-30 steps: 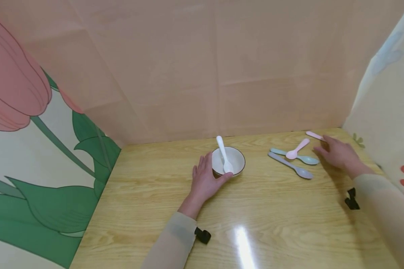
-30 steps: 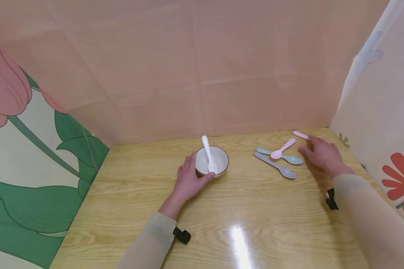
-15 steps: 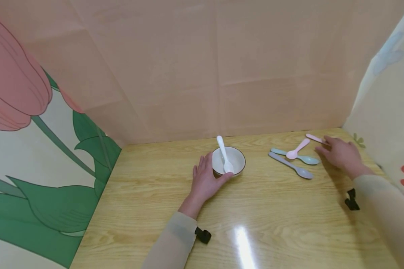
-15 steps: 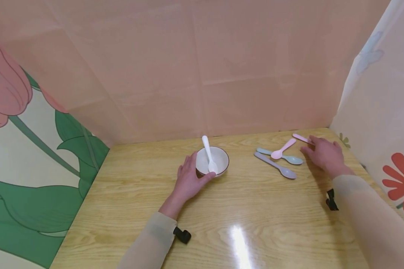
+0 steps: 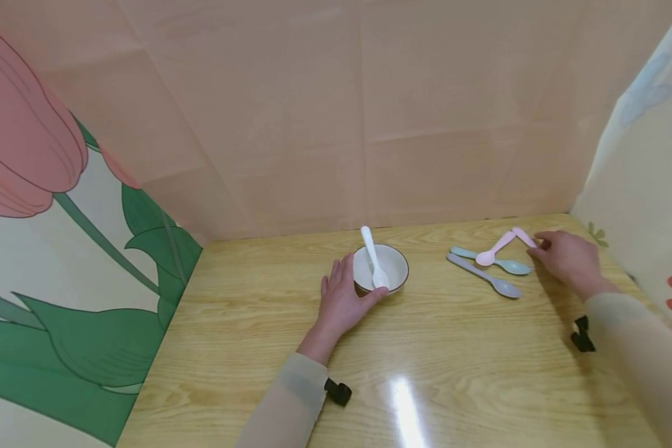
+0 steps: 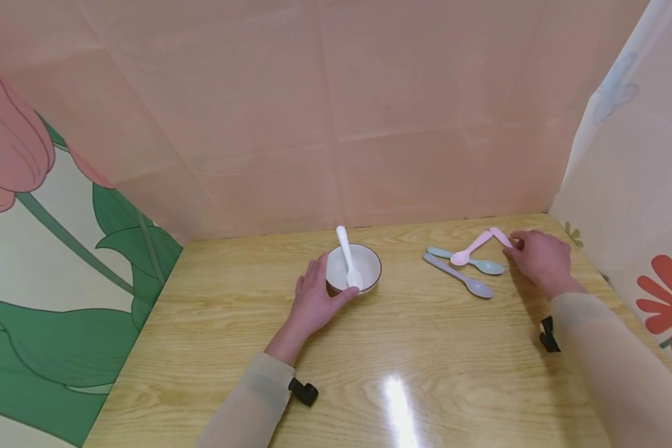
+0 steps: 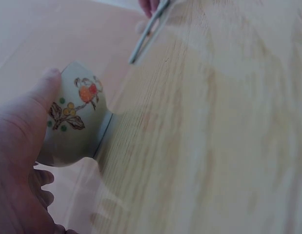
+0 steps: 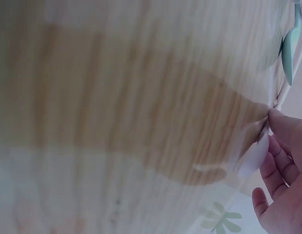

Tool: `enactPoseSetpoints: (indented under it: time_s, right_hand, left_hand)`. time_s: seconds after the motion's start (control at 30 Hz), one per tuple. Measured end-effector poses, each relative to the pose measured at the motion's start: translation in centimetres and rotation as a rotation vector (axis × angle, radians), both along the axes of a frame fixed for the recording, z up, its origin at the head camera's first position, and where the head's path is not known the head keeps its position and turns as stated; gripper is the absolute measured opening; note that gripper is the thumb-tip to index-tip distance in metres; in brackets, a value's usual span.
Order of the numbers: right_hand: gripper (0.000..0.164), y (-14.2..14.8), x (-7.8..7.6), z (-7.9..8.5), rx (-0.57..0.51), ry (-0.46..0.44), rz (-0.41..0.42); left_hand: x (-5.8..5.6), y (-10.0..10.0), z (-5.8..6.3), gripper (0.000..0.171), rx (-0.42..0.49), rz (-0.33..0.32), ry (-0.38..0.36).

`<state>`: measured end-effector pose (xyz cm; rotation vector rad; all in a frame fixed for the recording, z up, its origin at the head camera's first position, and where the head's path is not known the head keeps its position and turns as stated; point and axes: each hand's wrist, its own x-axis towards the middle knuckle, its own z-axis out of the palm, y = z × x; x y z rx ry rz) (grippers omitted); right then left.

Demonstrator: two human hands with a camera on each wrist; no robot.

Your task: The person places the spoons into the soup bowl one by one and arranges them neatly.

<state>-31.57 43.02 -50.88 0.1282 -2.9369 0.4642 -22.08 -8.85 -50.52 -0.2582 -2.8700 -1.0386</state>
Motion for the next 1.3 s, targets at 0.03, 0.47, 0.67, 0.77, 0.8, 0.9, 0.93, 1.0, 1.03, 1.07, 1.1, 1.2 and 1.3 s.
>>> enactPoseSetpoints:
  time_s: [0.03, 0.47, 0.67, 0.77, 0.8, 0.9, 0.93, 1.0, 1.03, 1.07, 1.1, 1.2, 1.3]
  right_hand:
    - [0.049, 0.0, 0.0, 0.0, -0.002, -0.006, -0.002]
    - [0.046, 0.1, 0.2, 0.2, 0.005, -0.051, -0.011]
    - [0.045, 0.0, 0.4, 0.6, 0.004, -0.068, -0.037]
    - [0.045, -0.1, 0.7, 1.0, -0.009, -0.072, -0.052]
    - [0.045, -0.1, 0.8, 1.1, -0.016, -0.072, -0.057]
    - [0.046, -0.2, 0.9, 1.3, -0.032, -0.061, -0.069]
    - [0.046, -0.2, 0.9, 1.3, -0.034, -0.057, -0.07]
    - [0.047, -0.2, 0.8, 1.4, -0.038, -0.05, -0.073]
    - [0.048, -0.2, 0.8, 1.4, -0.041, -0.047, -0.074]
    - [0.049, -0.3, 0.8, 1.4, -0.045, -0.047, -0.076]
    - [0.05, -0.3, 0.8, 1.4, -0.049, -0.045, -0.077]
    - [0.051, -0.7, 0.9, 1.6, -0.074, -0.045, -0.078]
    - [0.052, -0.9, 1.2, 1.8, -0.109, -0.047, -0.083]
  left_hand:
    - [0.0, 0.0, 0.0, 0.117, 0.001, 0.0, -0.001]
    - [0.0, 0.1, -0.1, 0.118, -0.002, 0.004, 0.001]
    - [-0.2, 0.2, -0.1, 0.117, -0.008, 0.004, 0.011]
    - [-0.2, 0.2, 0.0, 0.117, -0.008, 0.003, 0.016]
    - [-0.2, 0.2, 0.0, 0.116, -0.007, 0.003, 0.016]
    - [-0.2, 0.2, 0.1, 0.116, -0.007, 0.001, 0.015]
    - [-0.2, 0.2, 0.1, 0.116, -0.006, 0.001, 0.016]
    - [-0.2, 0.2, 0.1, 0.116, -0.004, 0.0, 0.016]
    - [-0.2, 0.2, 0.1, 0.116, -0.004, 0.0, 0.017]
    - [-0.2, 0.2, 0.1, 0.116, -0.003, 0.0, 0.017]
    - [-0.2, 0.1, 0.0, 0.116, -0.004, 0.0, 0.018]
    - [-0.1, 0.1, 0.0, 0.117, -0.008, 0.002, 0.018]
    - [-0.1, 0.1, 0.0, 0.117, -0.008, 0.005, 0.014]
